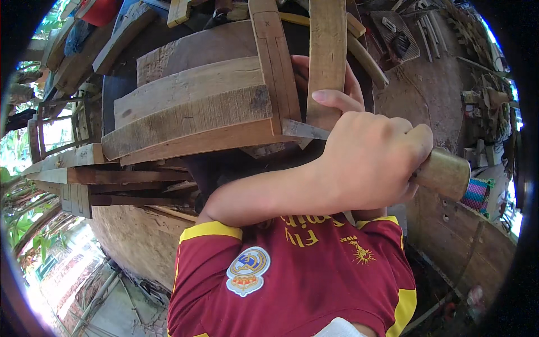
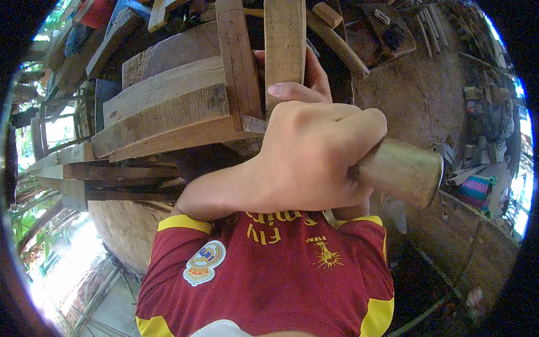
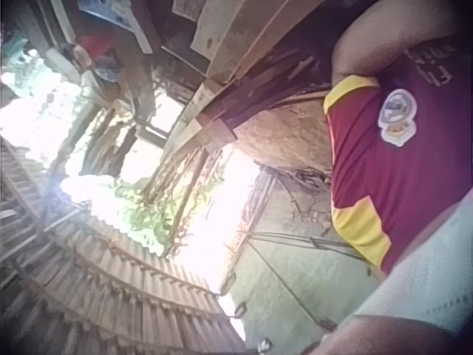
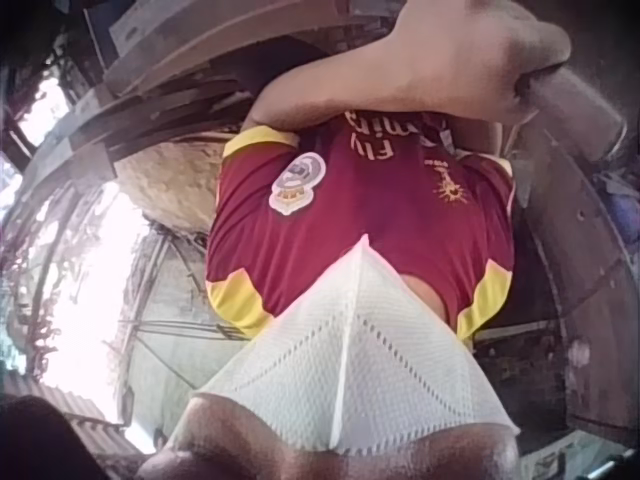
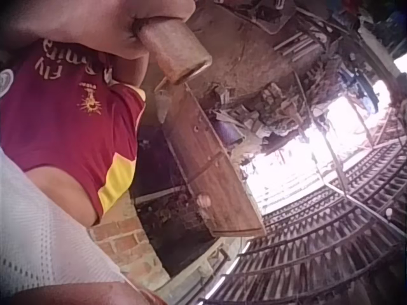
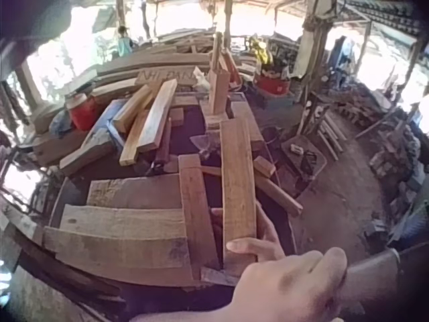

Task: The person carves a rectangular wooden block using a chisel and a wooden mallet. They repeatedly position the chisel along the block's edges and strike it to remove wood shavings, occasionally pausing to inspect the carved surface.

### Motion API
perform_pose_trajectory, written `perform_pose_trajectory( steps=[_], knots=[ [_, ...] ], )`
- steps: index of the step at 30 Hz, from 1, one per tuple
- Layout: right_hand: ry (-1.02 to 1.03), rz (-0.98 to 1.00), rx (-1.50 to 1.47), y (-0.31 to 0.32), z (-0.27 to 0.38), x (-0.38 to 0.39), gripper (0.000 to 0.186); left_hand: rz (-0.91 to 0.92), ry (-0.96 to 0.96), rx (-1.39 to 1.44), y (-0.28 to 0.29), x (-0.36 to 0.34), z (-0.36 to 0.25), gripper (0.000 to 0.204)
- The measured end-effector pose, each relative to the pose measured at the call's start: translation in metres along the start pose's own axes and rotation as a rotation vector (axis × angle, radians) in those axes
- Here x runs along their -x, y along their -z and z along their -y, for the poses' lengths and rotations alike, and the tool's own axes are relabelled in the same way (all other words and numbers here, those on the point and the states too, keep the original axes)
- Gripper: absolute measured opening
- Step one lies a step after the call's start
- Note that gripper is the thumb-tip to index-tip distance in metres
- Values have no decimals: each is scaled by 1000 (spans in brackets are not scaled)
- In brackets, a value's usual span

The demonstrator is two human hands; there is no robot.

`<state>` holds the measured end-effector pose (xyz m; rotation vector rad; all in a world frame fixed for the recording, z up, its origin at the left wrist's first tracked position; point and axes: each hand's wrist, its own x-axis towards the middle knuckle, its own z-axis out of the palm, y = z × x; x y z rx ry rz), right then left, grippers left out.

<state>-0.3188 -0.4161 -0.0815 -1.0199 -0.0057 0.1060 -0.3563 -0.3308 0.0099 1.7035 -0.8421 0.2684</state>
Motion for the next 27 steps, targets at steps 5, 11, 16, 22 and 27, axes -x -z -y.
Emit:
perform_pose_trajectory(
  steps=[5,11,16,22,27],
  knots=[
    [-25,51,-43,0,2,2,77,-18,-10,-8,-1,0,0,34],
    [5,92,38,5,2,-2,79,-12,-28,-22,2,-1,1,29],
    [-1,88,36,6,2,-1,81,8,-25,-41,2,-3,2,28],
    [34,97,50,3,0,-6,81,5,-16,-35,0,-3,4,29],
    [43,-29,62,-4,0,-5,88,4,-3,-18,-1,-4,6,33]
  ],
)
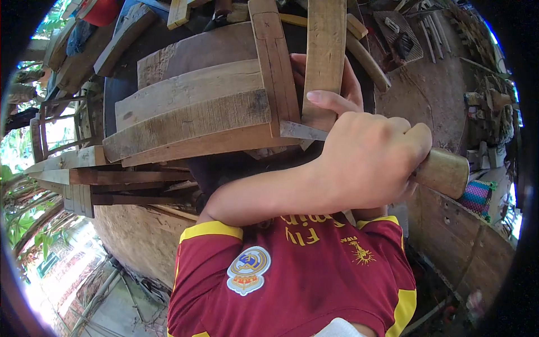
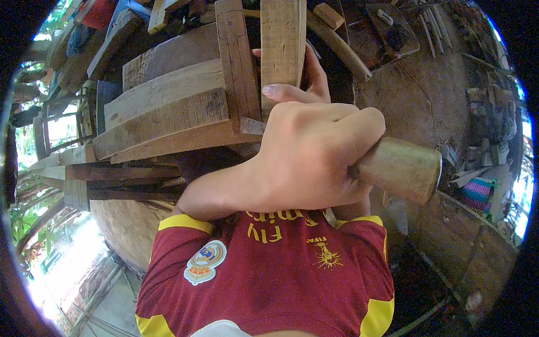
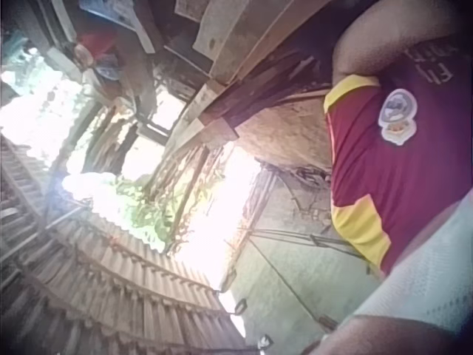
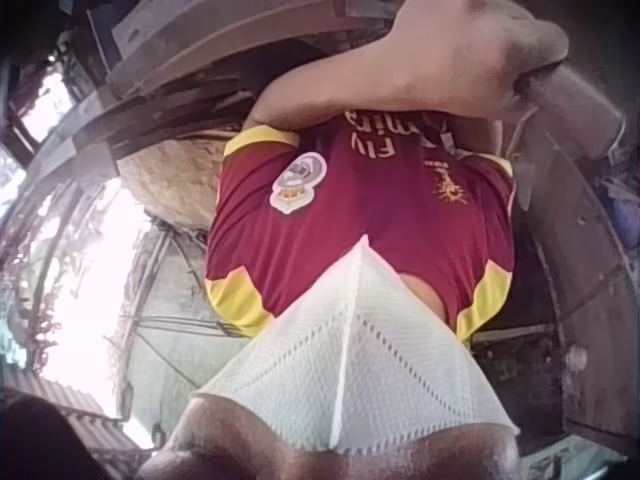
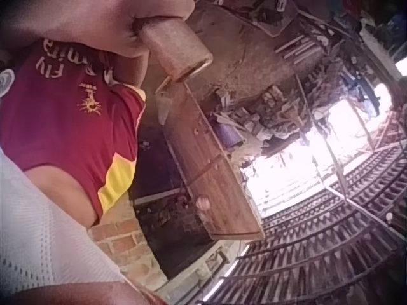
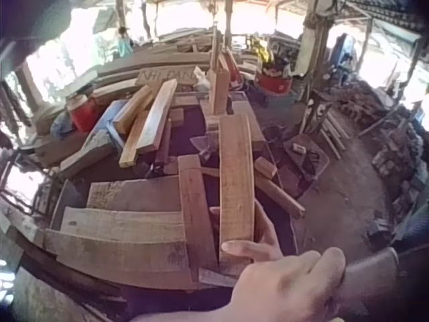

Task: The person carves a rectangular wooden block using a chisel and a wooden mallet. They repeatedly position the chisel along the block's edges and strike it to remove wood shavings, occasionally pausing to inspect the carved surface.

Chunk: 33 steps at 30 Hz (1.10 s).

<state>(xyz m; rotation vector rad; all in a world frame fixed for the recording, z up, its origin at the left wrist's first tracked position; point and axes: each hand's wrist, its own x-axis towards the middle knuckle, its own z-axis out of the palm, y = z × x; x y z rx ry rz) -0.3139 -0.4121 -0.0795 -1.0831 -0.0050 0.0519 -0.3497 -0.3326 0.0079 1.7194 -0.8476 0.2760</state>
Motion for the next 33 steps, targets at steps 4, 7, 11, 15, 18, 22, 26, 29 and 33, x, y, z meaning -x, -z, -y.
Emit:
perform_pose_trajectory(
  steps=[4,7,11,15,18,22,26,29,33],
  knots=[
    [19,-44,284,1,6,15,86,46,2,-14,3,0,-1,32],
    [35,-66,480,2,7,33,85,86,-4,-49,7,0,-4,30],
    [17,-79,562,4,5,47,84,90,2,-49,6,0,-3,30],
    [31,-96,576,4,0,48,84,28,19,-17,4,-2,-2,33],
    [42,-110,562,4,-1,48,83,111,19,-52,7,-1,-2,28],
    [61,-142,501,7,1,53,83,91,30,-53,6,-1,-2,28],
    [99,-196,414,18,8,60,82,31,51,-39,3,-2,-2,29],
    [155,-245,299,31,17,67,82,-12,69,-34,2,-4,-1,29],
    [250,-289,123,52,35,80,82,-51,80,-48,2,-7,0,28]
  ],
)
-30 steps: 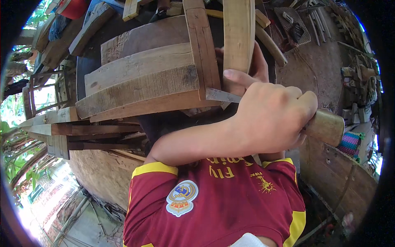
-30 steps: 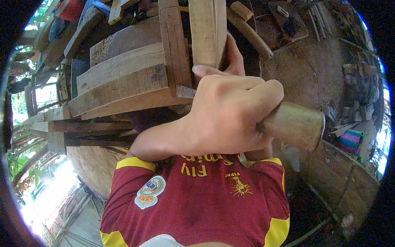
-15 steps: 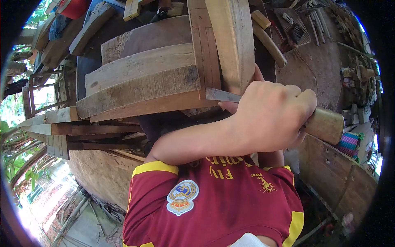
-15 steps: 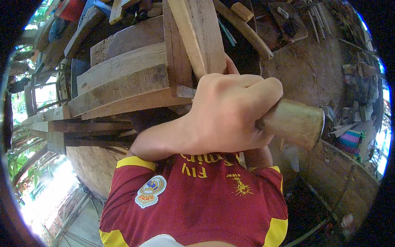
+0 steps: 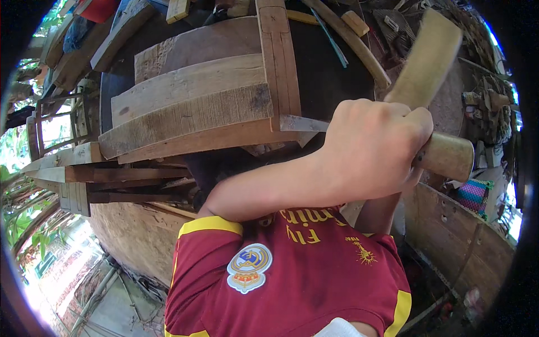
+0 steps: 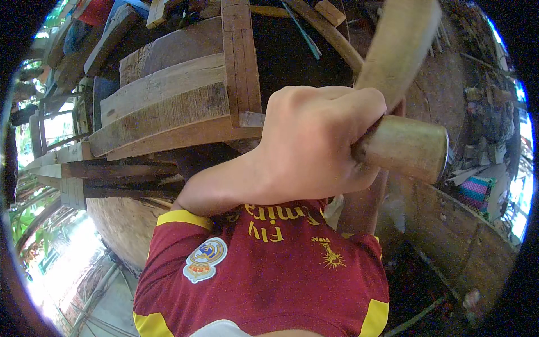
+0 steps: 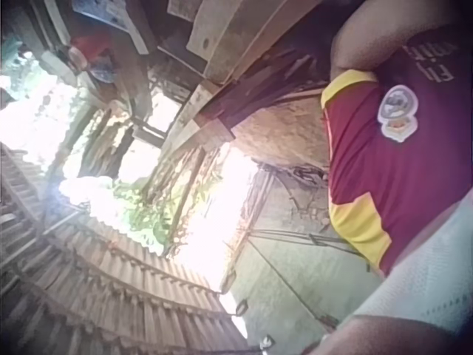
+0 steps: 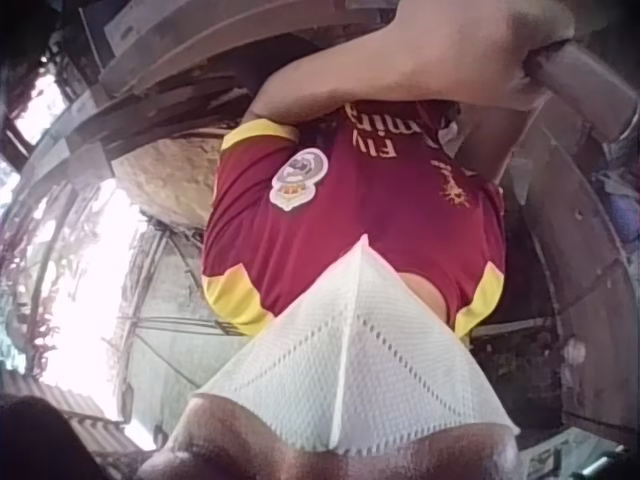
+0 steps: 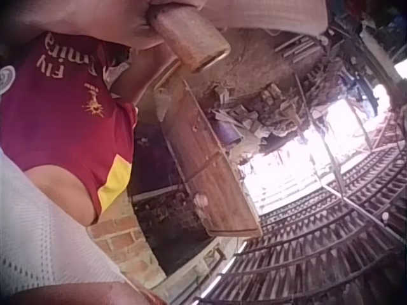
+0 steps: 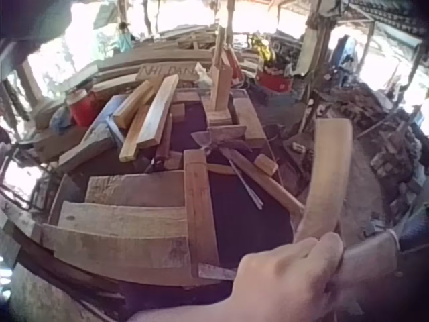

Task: The person carves a rectangular wooden block using a chisel and a wooden mallet. They repeatedly position the chisel along the block's edges and strike it to remove wood shavings, occasionally pausing to inspect the carved surface.

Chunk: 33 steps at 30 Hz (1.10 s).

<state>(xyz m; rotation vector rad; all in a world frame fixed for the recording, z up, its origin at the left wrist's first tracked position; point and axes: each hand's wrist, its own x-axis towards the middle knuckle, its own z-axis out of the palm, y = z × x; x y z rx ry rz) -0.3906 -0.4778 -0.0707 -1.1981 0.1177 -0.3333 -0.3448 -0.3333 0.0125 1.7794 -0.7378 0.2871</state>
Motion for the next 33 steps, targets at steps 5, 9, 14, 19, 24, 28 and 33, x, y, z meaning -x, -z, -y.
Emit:
perform_pose_trajectory(
  steps=[5,9,14,19,24,28,33],
  knots=[
    [92,-34,-140,30,22,2,81,66,34,-7,1,-1,-1,31],
    [229,5,-153,49,36,3,81,54,1,37,5,-1,0,34],
    [712,98,457,65,82,0,76,24,-15,84,9,-3,3,28],
    [953,-167,839,67,127,3,79,-16,-15,91,10,-5,4,26],
    [957,-222,828,56,134,13,78,-40,-23,65,8,-3,3,27],
    [886,-233,709,52,133,23,79,-16,-11,73,7,-2,5,26],
    [907,-270,845,52,140,33,80,9,14,56,5,-2,5,25]
  ],
)
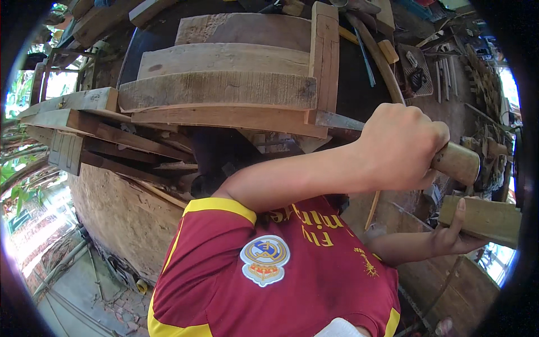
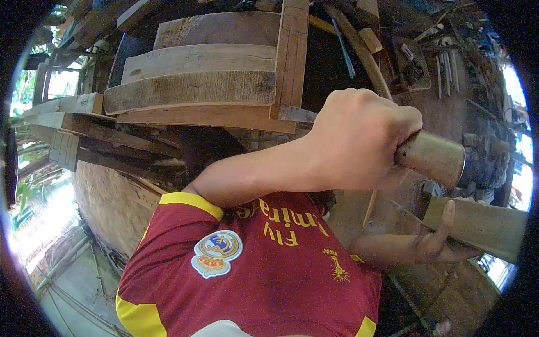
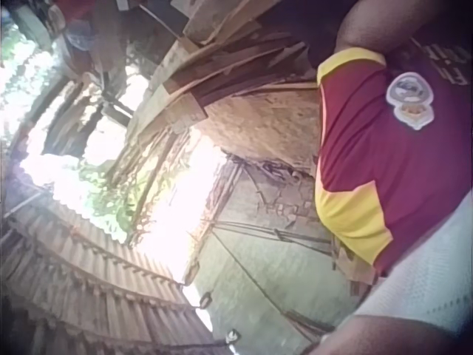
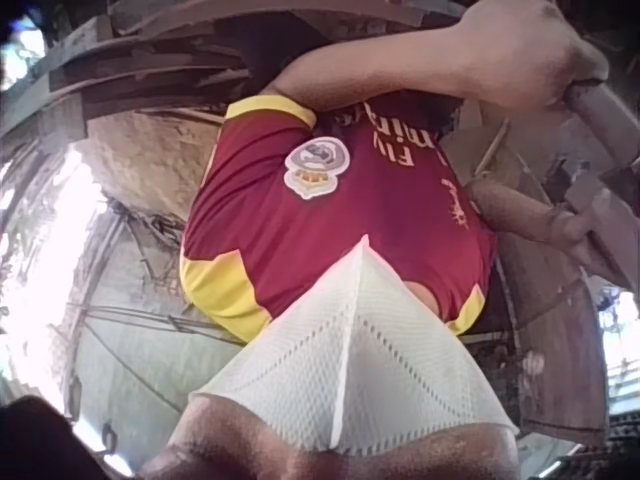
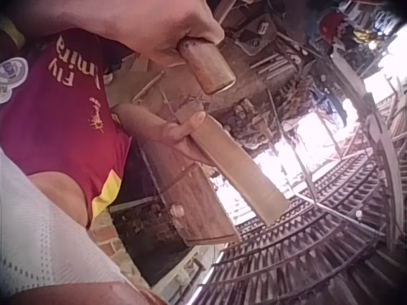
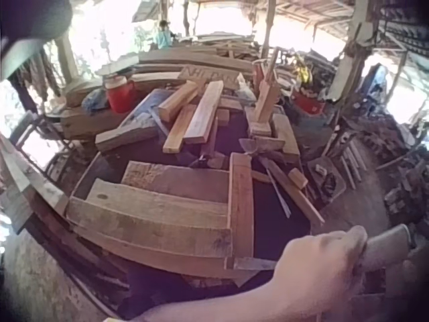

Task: The person carves a rectangular wooden block using a chisel and a wooden mallet. They repeatedly position the chisel along the block's edges and strike it to remove wood shavings, occasionally pausing to inspect the carved surface.

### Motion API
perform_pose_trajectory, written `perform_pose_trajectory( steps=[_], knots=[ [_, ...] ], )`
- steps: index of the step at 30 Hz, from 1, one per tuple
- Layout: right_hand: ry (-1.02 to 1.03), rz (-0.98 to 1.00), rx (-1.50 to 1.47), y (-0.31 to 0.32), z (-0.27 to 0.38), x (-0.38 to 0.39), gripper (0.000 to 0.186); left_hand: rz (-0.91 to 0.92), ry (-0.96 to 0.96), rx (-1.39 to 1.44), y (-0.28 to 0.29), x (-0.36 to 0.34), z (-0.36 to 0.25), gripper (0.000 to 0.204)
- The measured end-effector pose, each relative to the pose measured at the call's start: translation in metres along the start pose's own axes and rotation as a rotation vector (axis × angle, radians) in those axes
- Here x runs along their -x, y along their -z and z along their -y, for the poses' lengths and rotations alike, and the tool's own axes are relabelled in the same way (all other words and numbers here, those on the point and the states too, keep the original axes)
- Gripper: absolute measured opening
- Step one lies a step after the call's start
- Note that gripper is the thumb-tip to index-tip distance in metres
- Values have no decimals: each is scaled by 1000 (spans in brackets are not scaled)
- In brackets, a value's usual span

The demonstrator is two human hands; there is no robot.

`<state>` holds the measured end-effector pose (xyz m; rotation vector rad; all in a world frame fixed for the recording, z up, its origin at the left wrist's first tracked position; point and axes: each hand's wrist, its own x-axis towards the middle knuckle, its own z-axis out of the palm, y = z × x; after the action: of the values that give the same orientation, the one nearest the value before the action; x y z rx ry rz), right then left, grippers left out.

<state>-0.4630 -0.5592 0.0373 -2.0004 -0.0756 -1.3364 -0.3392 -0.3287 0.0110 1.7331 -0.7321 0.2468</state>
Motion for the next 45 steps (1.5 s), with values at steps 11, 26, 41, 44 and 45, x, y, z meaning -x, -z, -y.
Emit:
perform_pose_trajectory(
  steps=[11,26,41,44,45],
  knots=[
    [195,347,744,22,-6,13,74,85,33,-26,-2,-1,-1,27],
    [-293,86,73,13,-12,35,81,76,44,-94,-10,-1,2,25],
    [-318,49,47,-1,-34,65,80,164,71,-146,-15,0,3,23],
    [-32,430,682,5,-31,67,76,183,69,-164,-13,-1,5,20],
    [-91,426,691,6,-31,64,75,161,54,-180,-14,-3,5,20]
  ],
)
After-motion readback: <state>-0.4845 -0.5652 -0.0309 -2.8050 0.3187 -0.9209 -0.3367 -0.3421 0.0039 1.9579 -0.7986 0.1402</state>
